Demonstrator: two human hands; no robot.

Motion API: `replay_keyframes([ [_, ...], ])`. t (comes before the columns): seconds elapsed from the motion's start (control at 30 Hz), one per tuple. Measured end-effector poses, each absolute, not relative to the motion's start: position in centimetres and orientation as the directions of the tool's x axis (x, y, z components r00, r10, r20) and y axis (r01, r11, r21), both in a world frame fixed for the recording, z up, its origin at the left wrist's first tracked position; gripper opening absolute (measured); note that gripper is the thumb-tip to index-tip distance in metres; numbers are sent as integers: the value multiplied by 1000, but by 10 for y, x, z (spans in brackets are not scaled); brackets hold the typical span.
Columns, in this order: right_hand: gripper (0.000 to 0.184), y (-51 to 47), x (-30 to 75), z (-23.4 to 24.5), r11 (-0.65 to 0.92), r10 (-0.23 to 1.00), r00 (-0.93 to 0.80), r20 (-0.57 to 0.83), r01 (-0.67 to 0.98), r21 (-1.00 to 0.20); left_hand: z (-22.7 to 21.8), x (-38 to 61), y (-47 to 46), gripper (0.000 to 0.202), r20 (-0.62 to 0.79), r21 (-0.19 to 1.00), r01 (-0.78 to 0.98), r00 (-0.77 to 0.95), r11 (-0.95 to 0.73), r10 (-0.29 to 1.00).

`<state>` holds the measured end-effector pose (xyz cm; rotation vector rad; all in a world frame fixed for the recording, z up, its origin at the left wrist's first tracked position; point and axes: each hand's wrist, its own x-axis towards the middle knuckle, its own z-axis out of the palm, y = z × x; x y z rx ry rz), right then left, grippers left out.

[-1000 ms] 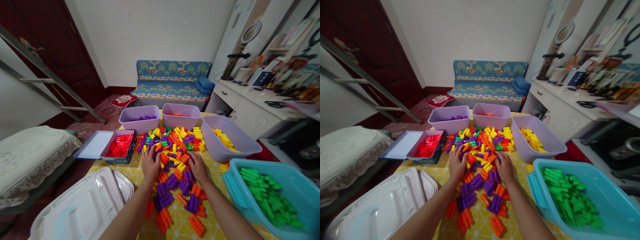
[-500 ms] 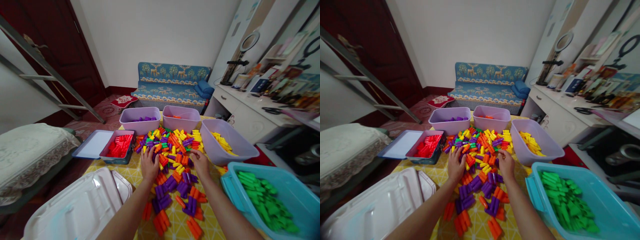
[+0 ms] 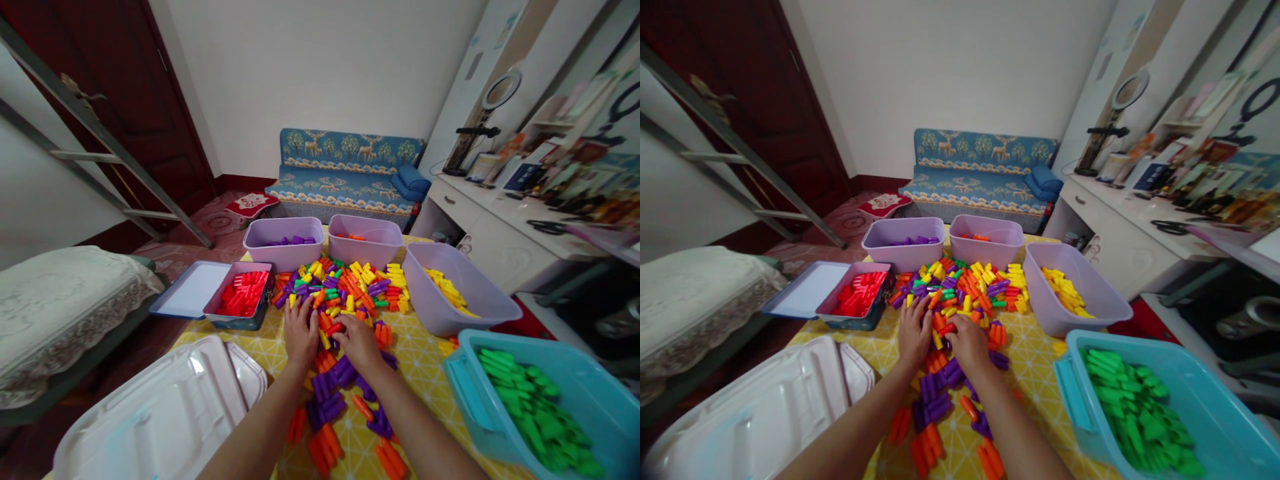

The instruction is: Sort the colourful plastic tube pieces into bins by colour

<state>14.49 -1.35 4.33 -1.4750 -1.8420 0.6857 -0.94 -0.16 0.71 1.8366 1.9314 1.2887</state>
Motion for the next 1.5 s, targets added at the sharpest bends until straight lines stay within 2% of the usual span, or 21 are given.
replay_keyframes([
  [0.1, 12, -14, 154, 44, 146, 987, -14, 162, 510, -848, 7, -9, -2, 41, 411, 680, 721, -226, -132, 883],
  [0.23, 34, -17, 163, 45, 36, 988, 137, 76, 272, -962, 7, -9, -2, 39, 416, 673, 727, -222, -135, 882],
  [0.33, 46, -22, 160, 48, -15, 984, 177, 19, 187, -982, 6, -10, -2, 38, 415, 672, 727, -217, -138, 883],
  [0.43, 48, -26, 152, 51, -46, 976, 216, -15, 143, -989, 6, -10, -2, 39, 410, 682, 716, -204, -150, 889],
  [0.6, 41, -22, 144, 48, -63, 965, 263, -9, 198, -978, 7, -8, -4, 50, 468, 673, 692, -122, -264, 875],
  [0.77, 38, -13, 141, 44, -50, 980, 200, 15, 320, -946, 8, -7, -5, 33, 532, 622, 706, -64, -339, 844],
  [0.9, 41, -13, 139, 47, -59, 991, 134, -6, 393, -918, 12, -7, -7, 36, 491, 627, 717, -59, -306, 869],
  [0.97, 45, -13, 138, 49, -79, 995, 90, -46, 407, -910, 13, -8, -8, 37, 472, 628, 718, -44, -301, 880],
  [1.1, 51, -13, 140, 52, -121, 991, 93, -93, 370, -921, 7, -9, -6, 25, 491, 630, 693, -4, -352, 871],
  [1.3, 53, -17, 154, 62, -166, 954, 271, -129, 119, -979, 0, -9, -3, 23, 497, 647, 675, -21, -354, 868],
  [1.4, 47, -23, 153, 68, -155, 957, 243, -160, -38, -987, 5, -8, -4, 39, 489, 650, 679, -30, -341, 872],
  [1.5, 49, -30, 147, 67, -181, 966, 157, -204, -147, -972, 8, -7, -5, 54, 476, 644, 690, -23, -331, 879],
])
